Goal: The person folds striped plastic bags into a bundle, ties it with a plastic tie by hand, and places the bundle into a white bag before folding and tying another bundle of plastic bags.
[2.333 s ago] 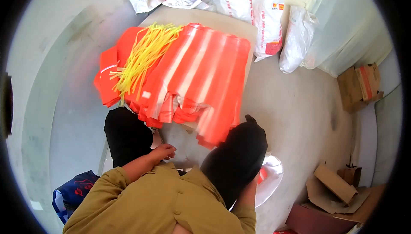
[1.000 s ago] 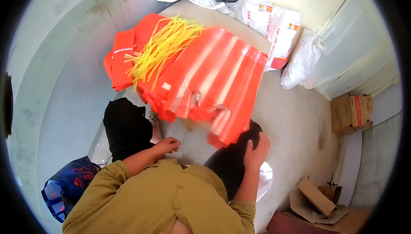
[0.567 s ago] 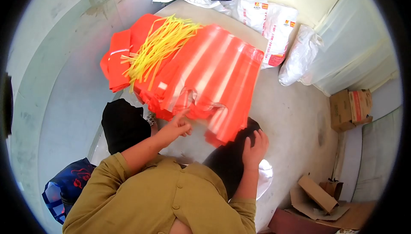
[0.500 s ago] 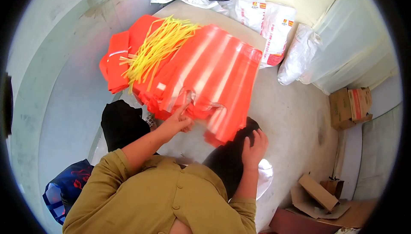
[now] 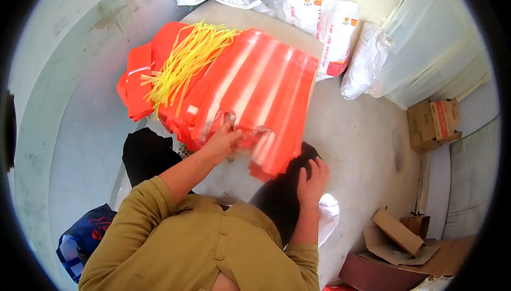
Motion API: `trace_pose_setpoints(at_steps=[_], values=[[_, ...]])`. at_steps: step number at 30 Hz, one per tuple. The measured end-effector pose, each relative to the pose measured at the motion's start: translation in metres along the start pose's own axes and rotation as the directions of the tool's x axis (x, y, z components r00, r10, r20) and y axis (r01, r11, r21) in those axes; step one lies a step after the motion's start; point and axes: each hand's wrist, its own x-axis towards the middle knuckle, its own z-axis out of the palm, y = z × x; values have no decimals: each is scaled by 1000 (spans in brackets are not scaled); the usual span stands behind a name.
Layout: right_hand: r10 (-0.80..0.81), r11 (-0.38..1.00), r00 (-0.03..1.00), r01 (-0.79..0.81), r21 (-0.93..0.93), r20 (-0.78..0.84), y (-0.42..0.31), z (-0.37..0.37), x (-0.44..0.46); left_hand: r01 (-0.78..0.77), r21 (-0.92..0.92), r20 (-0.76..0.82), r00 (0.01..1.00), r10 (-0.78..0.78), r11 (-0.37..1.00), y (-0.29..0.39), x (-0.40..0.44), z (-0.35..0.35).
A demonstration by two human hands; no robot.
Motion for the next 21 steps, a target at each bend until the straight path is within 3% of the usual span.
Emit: trace_pose_setpoints(at_steps=[2,8,11,14,19,21], values=[[3,1000,1000,-3,11,14,1,0,0,-8,89,-20,1000,10,996,0,-1,-3],[-1,1000,1000,1,18,15,3,2,1,-236,139,-210,942,262,962,-19,24,-7],[6,1000,1000,-7,8,7,1,1,1,-149,227,-161,969,188,962,-7,23,-6],[-24,1000,1000,24,15,-16,-8,-1,3,-65,142,-92,993,78,988,6,21,-6],[-293,956,951,291,40,94,-76,-3,45,33,20,-41,999,-32,999,15,26,-9],[-297,955,943,291,62,147,-96,15,63,2,10,-35,999,-2,1000,18,27,-4]])
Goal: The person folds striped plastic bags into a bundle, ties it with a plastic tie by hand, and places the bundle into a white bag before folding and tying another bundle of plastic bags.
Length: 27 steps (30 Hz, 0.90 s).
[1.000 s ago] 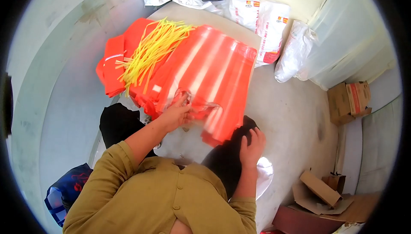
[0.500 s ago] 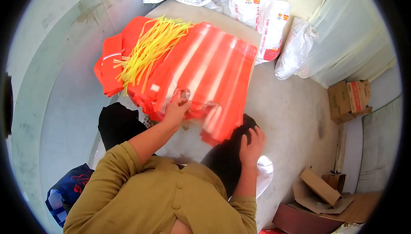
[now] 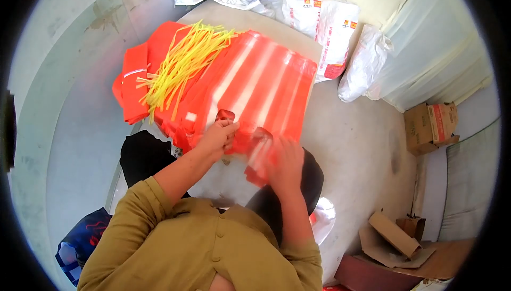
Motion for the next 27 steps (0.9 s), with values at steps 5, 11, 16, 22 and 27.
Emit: trace_pose_setpoints(at_steps=[5,11,16,22,27], values=[[-215,976,977,214,-26,-16,-10,57,63,-62,35,-16,998,62,997,10,-11,10],[74,919,996,-46,391,-57,-15,81,91,-197,99,3,980,198,975,41,-25,-18],[313,652,941,-311,691,128,2,85,95,-363,46,-235,902,363,931,71,-1,-42],[380,555,902,-401,729,206,3,81,98,-350,-162,-109,935,336,922,72,45,-54],[411,497,876,-446,744,251,-2,72,100,-371,-128,-108,927,358,920,88,48,-43]])
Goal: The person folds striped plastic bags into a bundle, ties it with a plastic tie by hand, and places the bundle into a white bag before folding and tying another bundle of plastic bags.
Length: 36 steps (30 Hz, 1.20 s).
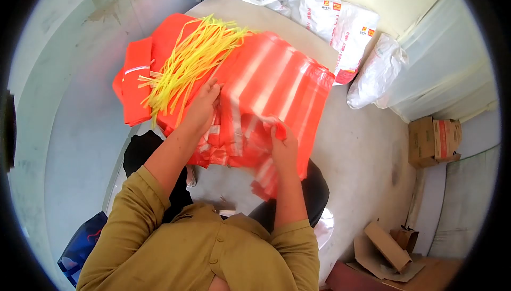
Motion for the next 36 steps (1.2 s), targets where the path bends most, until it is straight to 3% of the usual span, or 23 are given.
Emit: trace_pose_setpoints(at_steps=[8,11,14,20,24,27,29,32,35,36], values=[[109,993,991,-105,52,-81,8,-1,5,10,229,-1,1000,-10,973,-8,-11,-4],[44,997,995,-37,70,-87,13,0,5,134,383,-34,991,-131,914,6,-30,-2],[20,992,996,-10,128,-81,7,4,1,86,431,-44,996,-75,898,13,-48,1],[125,986,992,-121,113,-24,1,7,-6,31,574,-23,1000,-21,818,12,-71,-10],[-226,956,973,232,-180,54,19,9,-17,58,599,-69,997,-21,799,9,-89,-25],[-423,749,879,476,-460,220,29,5,-28,119,632,-72,993,-95,766,19,-110,-35],[-503,592,802,592,-547,323,34,7,-33,141,641,-38,988,-153,755,19,-116,-45],[-541,543,779,612,-575,319,29,10,-42,122,618,-20,990,-139,777,11,-119,-58],[-524,540,790,597,-594,318,35,11,-43,-209,903,109,957,270,376,-7,-111,-77],[-543,521,778,608,-599,317,35,11,-43,-201,913,102,955,278,354,-3,-112,-73]])
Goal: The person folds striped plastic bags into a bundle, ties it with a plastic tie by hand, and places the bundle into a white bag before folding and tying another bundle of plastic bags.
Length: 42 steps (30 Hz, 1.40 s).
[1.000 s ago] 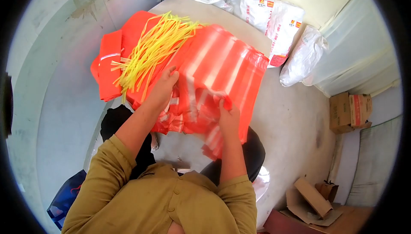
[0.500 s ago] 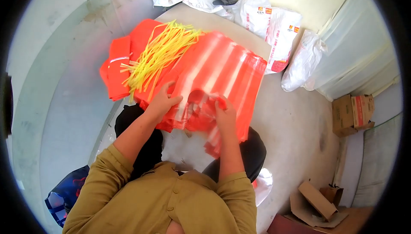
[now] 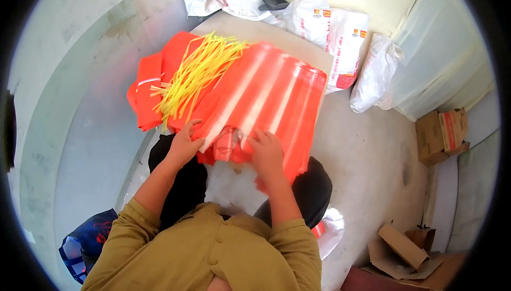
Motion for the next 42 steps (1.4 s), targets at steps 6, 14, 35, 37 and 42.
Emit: trace_pose_setpoints(at_steps=[6,14,35,37,42], values=[[2,1000,997,-3,-8,-80,-12,-5,2,-40,43,30,999,38,998,71,3,-19],[5,1000,999,-5,-9,-43,-16,-7,4,-354,276,194,931,309,894,117,49,18],[149,988,987,-147,40,-64,-19,-20,20,-513,-157,470,713,520,844,67,89,65],[152,986,987,-147,79,-61,-18,-21,22,-519,-183,522,669,529,835,78,86,54],[272,938,961,-277,208,52,-17,-26,24,-583,-175,478,654,586,793,71,75,58]])
